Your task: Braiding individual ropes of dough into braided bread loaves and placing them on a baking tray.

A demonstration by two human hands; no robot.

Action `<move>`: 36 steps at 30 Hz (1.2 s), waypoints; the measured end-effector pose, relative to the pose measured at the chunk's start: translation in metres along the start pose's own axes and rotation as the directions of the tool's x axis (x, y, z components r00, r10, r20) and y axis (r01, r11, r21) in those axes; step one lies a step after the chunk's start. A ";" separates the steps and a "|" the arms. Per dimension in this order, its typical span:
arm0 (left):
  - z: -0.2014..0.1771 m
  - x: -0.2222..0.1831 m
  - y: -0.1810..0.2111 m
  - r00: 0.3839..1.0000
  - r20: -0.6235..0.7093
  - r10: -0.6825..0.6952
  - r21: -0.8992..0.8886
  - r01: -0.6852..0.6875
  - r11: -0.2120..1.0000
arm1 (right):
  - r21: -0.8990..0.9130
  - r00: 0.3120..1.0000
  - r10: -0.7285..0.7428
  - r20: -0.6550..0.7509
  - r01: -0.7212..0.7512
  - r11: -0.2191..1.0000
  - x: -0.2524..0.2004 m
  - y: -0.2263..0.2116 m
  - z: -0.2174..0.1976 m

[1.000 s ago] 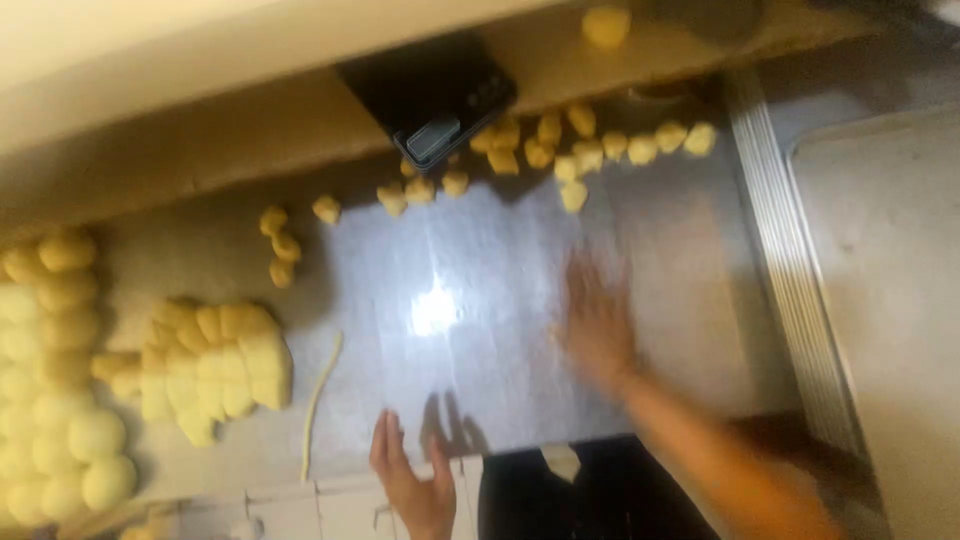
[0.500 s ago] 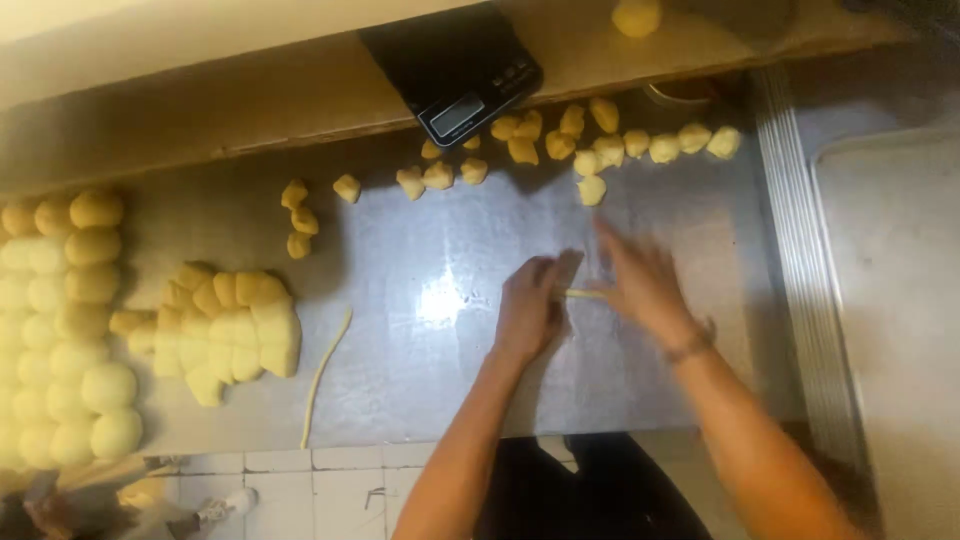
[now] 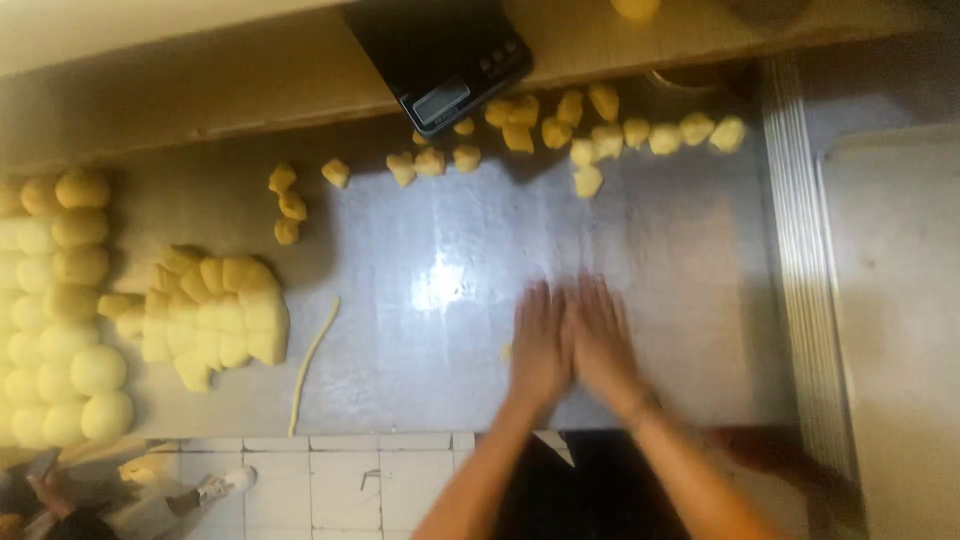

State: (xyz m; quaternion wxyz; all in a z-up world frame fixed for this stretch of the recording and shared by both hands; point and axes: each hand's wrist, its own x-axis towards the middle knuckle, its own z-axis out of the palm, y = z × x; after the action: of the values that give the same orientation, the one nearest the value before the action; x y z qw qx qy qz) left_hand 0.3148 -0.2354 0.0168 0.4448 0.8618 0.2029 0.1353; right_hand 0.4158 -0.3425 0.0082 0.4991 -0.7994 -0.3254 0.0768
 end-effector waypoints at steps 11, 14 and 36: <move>-0.040 0.102 -0.002 0.993 0.108 -0.040 0.606 -0.034 0.795 | -0.729 0.977 0.150 0.154 0.010 0.684 0.060 -0.021 -0.012; -0.040 0.141 -0.025 0.996 -0.047 0.072 0.527 -0.036 0.849 | -0.703 0.988 0.032 0.152 0.085 0.706 0.117 -0.010 -0.011; -0.065 0.142 -0.028 0.993 -0.109 0.044 0.539 0.021 0.842 | -0.634 0.925 -0.067 0.373 0.307 0.710 0.145 0.009 0.013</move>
State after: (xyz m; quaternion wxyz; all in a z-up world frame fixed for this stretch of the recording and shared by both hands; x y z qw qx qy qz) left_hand 0.4062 -0.1079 0.0377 0.1714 0.9438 0.2531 0.1258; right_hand 0.5271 -0.2491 0.0236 0.1157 -0.8646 -0.4881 0.0297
